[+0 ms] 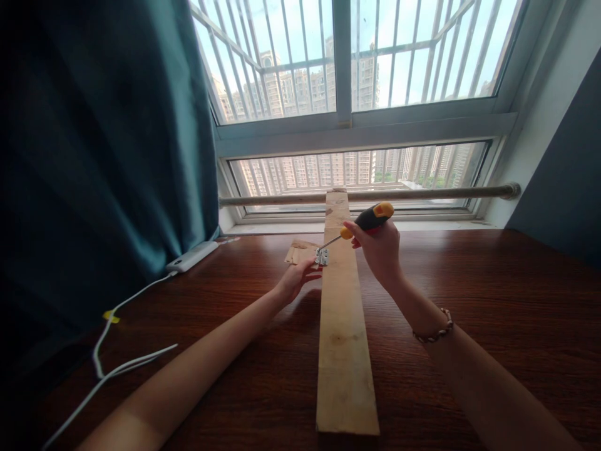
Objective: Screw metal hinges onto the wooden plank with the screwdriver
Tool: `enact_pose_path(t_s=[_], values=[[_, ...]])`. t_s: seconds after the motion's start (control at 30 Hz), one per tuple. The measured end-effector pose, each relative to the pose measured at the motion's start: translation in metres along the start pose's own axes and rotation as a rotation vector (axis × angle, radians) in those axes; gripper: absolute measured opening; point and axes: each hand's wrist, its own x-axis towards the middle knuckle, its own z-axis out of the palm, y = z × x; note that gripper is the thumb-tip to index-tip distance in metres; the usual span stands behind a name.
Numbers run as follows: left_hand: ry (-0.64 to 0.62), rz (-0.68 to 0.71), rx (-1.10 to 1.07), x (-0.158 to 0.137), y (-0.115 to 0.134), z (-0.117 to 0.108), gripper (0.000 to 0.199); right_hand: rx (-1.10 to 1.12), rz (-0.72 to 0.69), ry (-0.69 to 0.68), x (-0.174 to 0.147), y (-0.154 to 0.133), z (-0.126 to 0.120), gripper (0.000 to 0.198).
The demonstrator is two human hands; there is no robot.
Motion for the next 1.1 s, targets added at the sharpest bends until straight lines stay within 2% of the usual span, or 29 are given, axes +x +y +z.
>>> enact_pose_path(t_s=[0.1, 0.33, 0.67, 0.83, 0.97, 1.1], values=[[0.001, 0.011, 0.012, 0.0, 0.0, 0.0, 0.032, 0.029, 0.014, -0.01, -0.001, -0.003, 0.001, 0.032], [0.015, -0.006, 0.007, -0.002, 0.002, 0.002, 0.032, 0.199, 0.219, -0.189, 0.005, -0.021, -0.006, 0.035], [0.042, 0.007, 0.005, -0.002, 0.001, 0.002, 0.029, -0.013, 0.055, 0.025, 0.002, 0.002, 0.001, 0.038], [0.052, -0.035, -0.003, -0.002, 0.003, 0.003, 0.026, 0.064, 0.124, 0.056, 0.005, 0.007, 0.001, 0.038], [0.087, -0.096, 0.08, -0.002, 0.007, 0.005, 0.025, 0.029, 0.079, 0.077, 0.005, 0.003, 0.0, 0.034], [0.084, -0.138, 0.212, -0.004, 0.01, 0.005, 0.033, -0.012, 0.052, 0.073, 0.003, -0.006, -0.002, 0.032]])
